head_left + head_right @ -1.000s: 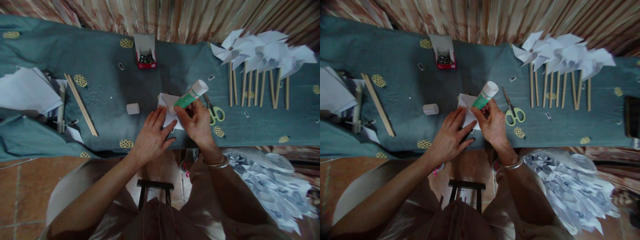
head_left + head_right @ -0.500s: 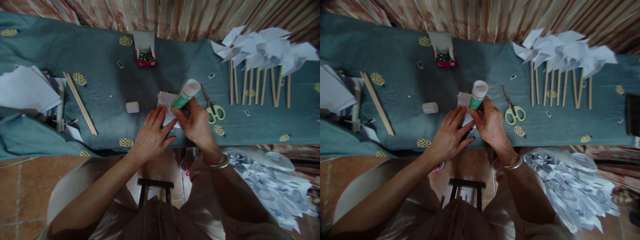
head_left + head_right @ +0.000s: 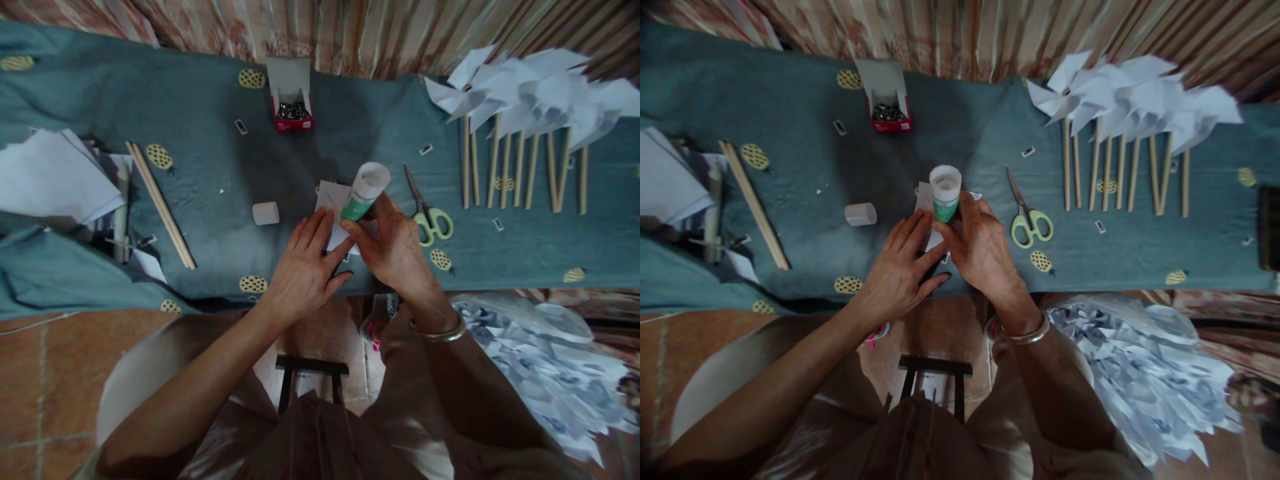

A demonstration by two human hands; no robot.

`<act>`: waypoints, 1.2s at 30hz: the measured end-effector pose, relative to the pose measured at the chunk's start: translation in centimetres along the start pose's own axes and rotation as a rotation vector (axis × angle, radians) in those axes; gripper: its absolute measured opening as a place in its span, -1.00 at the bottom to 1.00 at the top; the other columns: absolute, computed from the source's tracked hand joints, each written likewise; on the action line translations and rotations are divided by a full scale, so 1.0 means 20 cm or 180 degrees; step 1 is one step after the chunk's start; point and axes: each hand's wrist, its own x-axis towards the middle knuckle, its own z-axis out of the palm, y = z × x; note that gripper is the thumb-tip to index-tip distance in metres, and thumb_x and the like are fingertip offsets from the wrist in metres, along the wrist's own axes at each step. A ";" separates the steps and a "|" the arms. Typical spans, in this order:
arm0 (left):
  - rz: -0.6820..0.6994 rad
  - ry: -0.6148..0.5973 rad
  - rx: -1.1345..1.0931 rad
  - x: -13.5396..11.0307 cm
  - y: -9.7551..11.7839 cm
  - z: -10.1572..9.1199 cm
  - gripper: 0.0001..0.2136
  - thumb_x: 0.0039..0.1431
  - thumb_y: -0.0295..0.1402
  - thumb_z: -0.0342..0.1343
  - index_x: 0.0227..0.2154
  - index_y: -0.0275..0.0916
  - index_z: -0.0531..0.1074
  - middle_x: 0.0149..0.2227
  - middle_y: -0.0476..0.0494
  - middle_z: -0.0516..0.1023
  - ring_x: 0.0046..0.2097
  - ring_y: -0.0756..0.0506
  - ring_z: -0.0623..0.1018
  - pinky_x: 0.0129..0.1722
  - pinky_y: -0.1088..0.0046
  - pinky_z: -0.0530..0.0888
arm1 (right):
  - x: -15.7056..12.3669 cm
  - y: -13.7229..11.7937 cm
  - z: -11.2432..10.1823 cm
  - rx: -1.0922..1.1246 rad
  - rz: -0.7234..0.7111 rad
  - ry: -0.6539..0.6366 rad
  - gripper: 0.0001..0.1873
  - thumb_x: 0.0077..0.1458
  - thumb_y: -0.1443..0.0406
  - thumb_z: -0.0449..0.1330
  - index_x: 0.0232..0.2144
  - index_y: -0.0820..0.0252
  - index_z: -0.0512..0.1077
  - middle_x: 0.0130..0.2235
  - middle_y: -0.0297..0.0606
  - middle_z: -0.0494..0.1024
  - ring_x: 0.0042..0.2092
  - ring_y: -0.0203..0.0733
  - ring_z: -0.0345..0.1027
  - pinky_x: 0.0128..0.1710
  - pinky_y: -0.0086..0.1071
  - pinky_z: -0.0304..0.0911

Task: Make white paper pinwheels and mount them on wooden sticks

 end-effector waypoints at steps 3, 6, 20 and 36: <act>-0.0018 0.0000 -0.0005 0.00 0.00 0.00 -0.48 0.27 -0.10 0.07 0.22 -0.21 0.27 0.37 -0.45 0.09 0.39 -0.44 0.07 0.27 -0.19 0.16 | 0.00 0.01 -0.01 -0.0035 -0.0048 -0.0003 -0.81 0.17 0.10 0.19 -0.22 0.03 0.37 -0.30 -0.24 0.51 -0.19 -0.04 0.41 -0.17 -0.17 0.32; -0.0059 -0.0019 -0.0024 0.00 0.00 0.00 -0.48 0.27 -0.09 0.07 0.23 -0.17 0.25 0.37 -0.41 0.10 0.39 -0.42 0.08 0.27 -0.19 0.16 | -0.01 0.01 -0.02 -0.0088 -0.0060 -0.0029 -0.82 0.18 0.10 0.18 -0.23 0.02 0.37 -0.31 -0.25 0.51 -0.21 -0.05 0.41 -0.19 -0.18 0.33; -0.0058 -0.0008 -0.0011 0.00 0.01 0.00 -0.48 0.26 -0.10 0.09 0.21 -0.21 0.28 0.36 -0.43 0.11 0.39 -0.43 0.08 0.27 -0.18 0.16 | -0.04 0.03 -0.04 0.0189 0.0100 -0.0029 -0.78 0.17 0.11 0.20 -0.17 0.02 0.39 -0.29 -0.25 0.50 -0.17 -0.03 0.42 -0.15 -0.18 0.32; -0.0055 -0.0033 -0.0093 0.00 0.00 0.00 -0.49 0.26 -0.11 0.09 0.21 -0.21 0.30 0.37 -0.44 0.09 0.39 -0.44 0.06 0.28 -0.19 0.14 | -0.05 0.06 -0.02 0.0061 0.0188 0.0252 -0.81 0.15 0.11 0.21 -0.22 0.01 0.38 -0.33 -0.27 0.51 -0.24 -0.04 0.43 -0.20 -0.16 0.34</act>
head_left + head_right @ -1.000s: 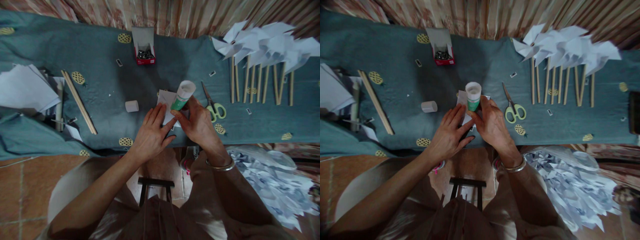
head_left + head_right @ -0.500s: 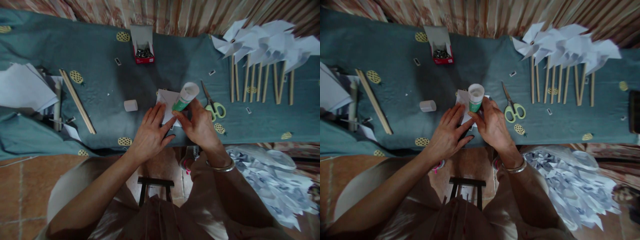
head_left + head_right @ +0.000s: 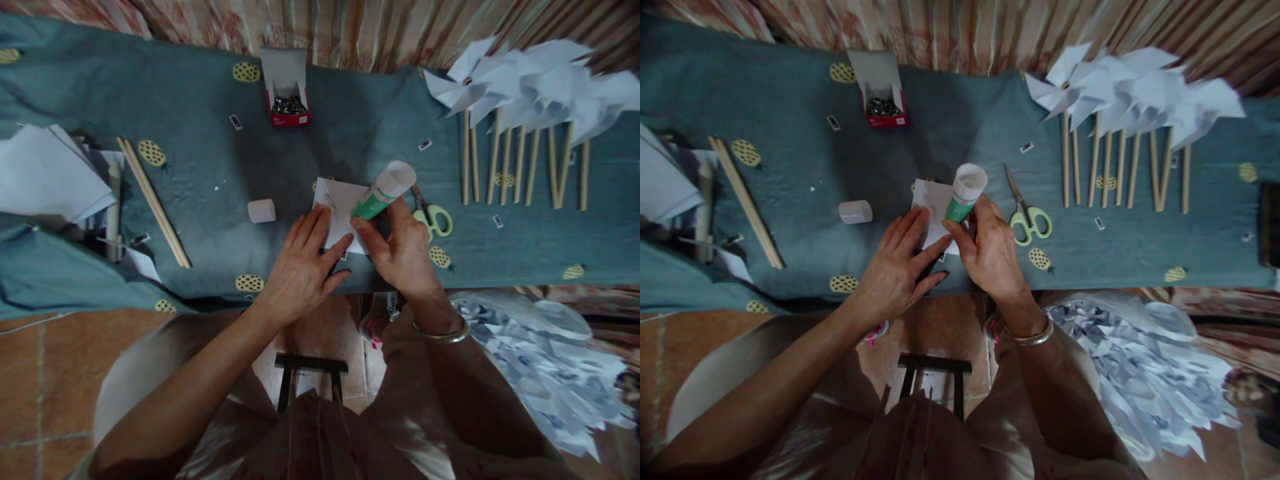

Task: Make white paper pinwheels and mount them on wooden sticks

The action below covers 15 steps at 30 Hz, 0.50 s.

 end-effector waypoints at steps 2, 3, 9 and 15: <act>-0.0014 0.0013 -0.0037 0.00 0.00 0.00 -0.49 0.25 -0.12 0.11 0.20 -0.22 0.31 0.38 -0.43 0.09 0.39 -0.44 0.06 0.28 -0.18 0.13 | 0.00 0.00 0.00 -0.0013 0.0054 0.0008 -0.82 0.15 0.12 0.21 -0.23 0.01 0.38 -0.36 -0.28 0.50 -0.28 -0.04 0.42 -0.25 -0.18 0.32; -0.0019 0.0015 -0.0055 0.00 0.00 0.00 -0.49 0.25 -0.12 0.11 0.20 -0.22 0.31 0.38 -0.43 0.09 0.39 -0.44 0.06 0.28 -0.18 0.13 | 0.01 0.01 0.00 -0.0025 0.0081 0.0015 -0.82 0.15 0.12 0.21 -0.24 0.01 0.38 -0.38 -0.28 0.50 -0.30 -0.05 0.42 -0.27 -0.19 0.31; -0.0021 0.0005 0.0042 0.00 0.01 0.00 -0.50 0.25 -0.12 0.10 0.20 -0.19 0.30 0.37 -0.42 0.10 0.39 -0.43 0.07 0.27 -0.18 0.15 | 0.03 0.00 0.00 0.0011 0.0078 0.0009 -0.79 0.17 0.09 0.19 -0.26 0.05 0.33 -0.37 -0.29 0.51 -0.30 -0.06 0.43 -0.30 -0.20 0.28; -0.0027 0.0000 0.0031 0.00 0.00 0.00 -0.50 0.25 -0.11 0.10 0.20 -0.17 0.29 0.38 -0.38 0.09 0.40 -0.42 0.06 0.27 -0.20 0.15 | 0.05 0.01 0.02 0.0097 -0.0056 0.0083 -0.80 0.18 0.09 0.19 -0.29 0.03 0.31 -0.39 -0.33 0.49 -0.31 -0.08 0.42 -0.30 -0.21 0.30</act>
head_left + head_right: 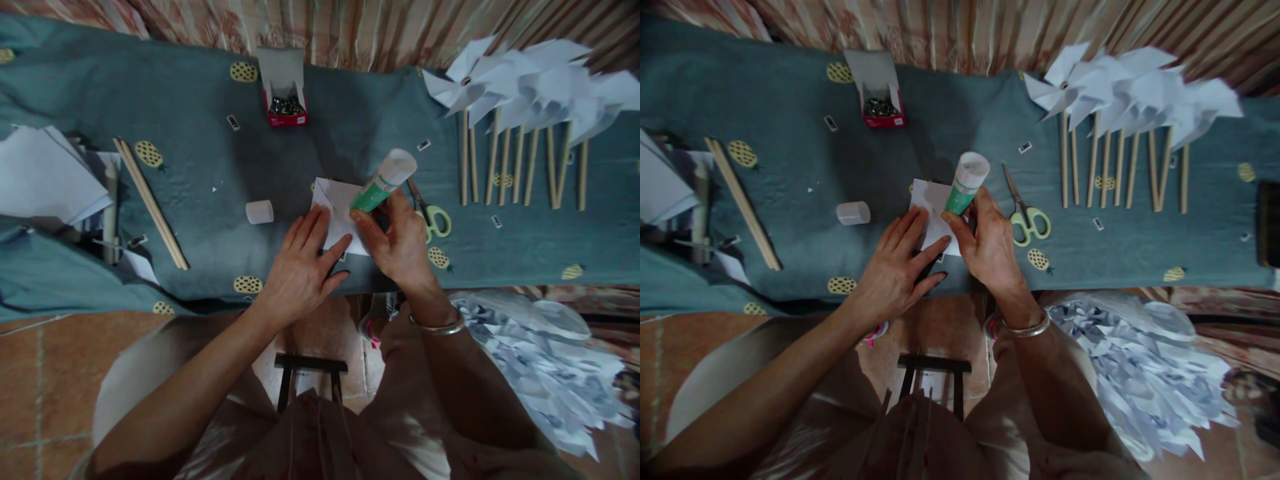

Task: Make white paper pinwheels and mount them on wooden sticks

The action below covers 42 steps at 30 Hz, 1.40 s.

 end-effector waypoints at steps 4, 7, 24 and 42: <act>-0.0003 -0.0022 -0.0056 0.00 0.00 0.00 -0.50 0.26 -0.11 0.09 0.20 -0.18 0.29 0.39 -0.40 0.07 0.40 -0.44 0.05 0.27 -0.21 0.14 | 0.00 0.01 0.01 0.0080 -0.0052 0.0017 -0.77 0.18 0.07 0.19 -0.25 0.05 0.32 -0.39 -0.33 0.49 -0.32 -0.11 0.41 -0.31 -0.23 0.31; 0.0001 -0.0003 -0.0064 0.00 0.00 0.00 -0.50 0.25 -0.13 0.11 0.20 -0.19 0.30 0.38 -0.41 0.09 0.40 -0.44 0.06 0.27 -0.20 0.14 | 0.00 0.01 0.01 0.0136 -0.0019 -0.0034 -0.76 0.18 0.06 0.20 -0.22 0.04 0.34 -0.37 -0.32 0.50 -0.30 -0.11 0.42 -0.24 -0.21 0.32; 0.0015 0.0029 -0.0166 0.01 0.00 0.00 -0.53 0.24 -0.14 0.12 0.18 -0.15 0.33 0.38 -0.37 0.08 0.39 -0.45 0.06 0.28 -0.20 0.12 | 0.00 -0.03 0.02 0.0209 0.0080 -0.0233 -0.79 0.15 0.10 0.20 -0.21 0.01 0.35 -0.28 -0.27 0.54 -0.16 -0.03 0.45 -0.13 -0.17 0.33; 0.0009 0.0059 -0.0190 0.01 0.00 0.00 -0.58 0.25 -0.17 0.12 0.15 -0.09 0.40 0.39 -0.30 0.09 0.39 -0.43 0.07 0.28 -0.20 0.12 | -0.03 -0.05 0.00 -0.0009 0.0075 -0.0291 -0.75 0.14 0.05 0.18 -0.27 0.07 0.35 -0.30 -0.25 0.56 -0.21 -0.05 0.49 -0.18 -0.17 0.37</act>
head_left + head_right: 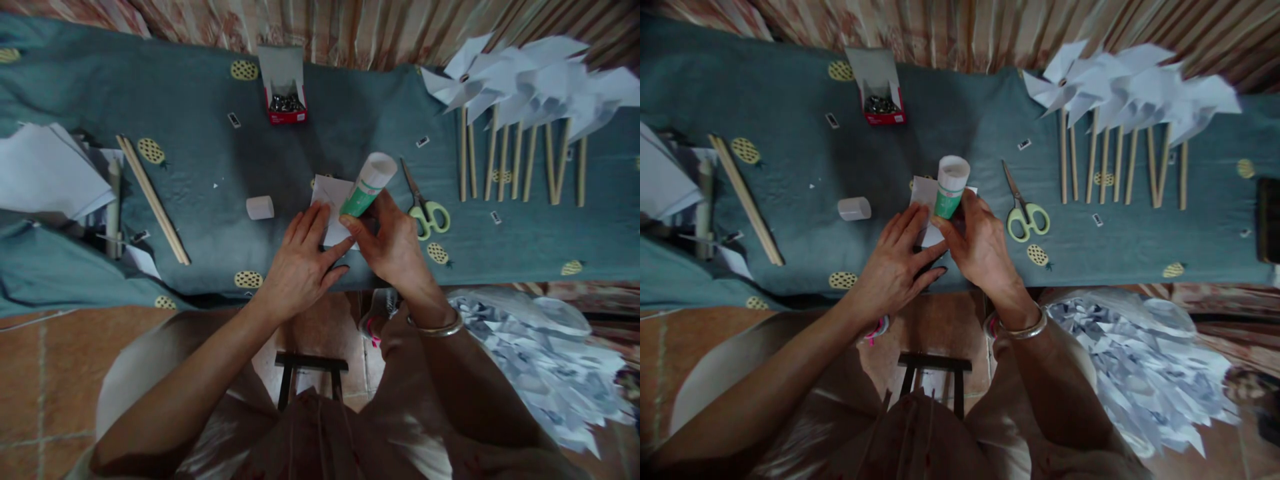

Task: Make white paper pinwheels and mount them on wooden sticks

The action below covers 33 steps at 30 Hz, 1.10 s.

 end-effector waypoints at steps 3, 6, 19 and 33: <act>-0.0011 -0.0009 0.0008 0.00 0.00 0.00 -0.59 0.25 -0.16 0.12 0.14 -0.09 0.41 0.40 -0.29 0.07 0.40 -0.42 0.06 0.29 -0.20 0.12 | -0.01 0.01 -0.01 0.0233 0.0154 -0.0031 -0.72 0.12 0.05 0.21 -0.27 0.10 0.36 -0.30 -0.26 0.57 -0.23 -0.08 0.50 -0.20 -0.19 0.37; -0.0022 -0.0050 -0.0025 0.00 0.00 -0.01 -0.60 0.24 -0.16 0.14 0.12 -0.09 0.42 0.41 -0.27 0.06 0.40 -0.42 0.04 0.29 -0.19 0.11 | -0.01 0.03 -0.03 0.0858 0.0355 -0.0099 -0.70 0.08 0.03 0.26 -0.30 0.10 0.39 -0.33 -0.32 0.57 -0.26 -0.14 0.48 -0.23 -0.23 0.38; 0.0172 0.0392 -0.0120 0.00 -0.02 -0.07 -0.57 0.29 -0.12 0.05 0.15 -0.17 0.33 0.27 -0.32 0.30 0.34 -0.30 0.22 0.26 -0.04 0.26 | 0.00 0.11 -0.14 0.2950 0.1274 0.0636 -0.76 -0.01 0.09 0.34 -0.43 0.08 0.46 -0.36 -0.37 0.57 -0.23 -0.25 0.50 -0.11 -0.30 0.45; -0.0921 0.0943 0.0179 -0.05 -0.28 -0.25 -0.68 0.15 -0.25 0.13 -0.04 -0.17 0.51 -0.08 -0.25 0.58 -0.02 -0.31 0.53 0.00 0.06 0.48 | -0.03 0.08 -0.15 0.3705 0.1526 0.0673 -0.76 -0.06 0.10 0.36 -0.40 0.07 0.47 -0.36 -0.36 0.60 -0.18 -0.22 0.55 -0.06 -0.29 0.47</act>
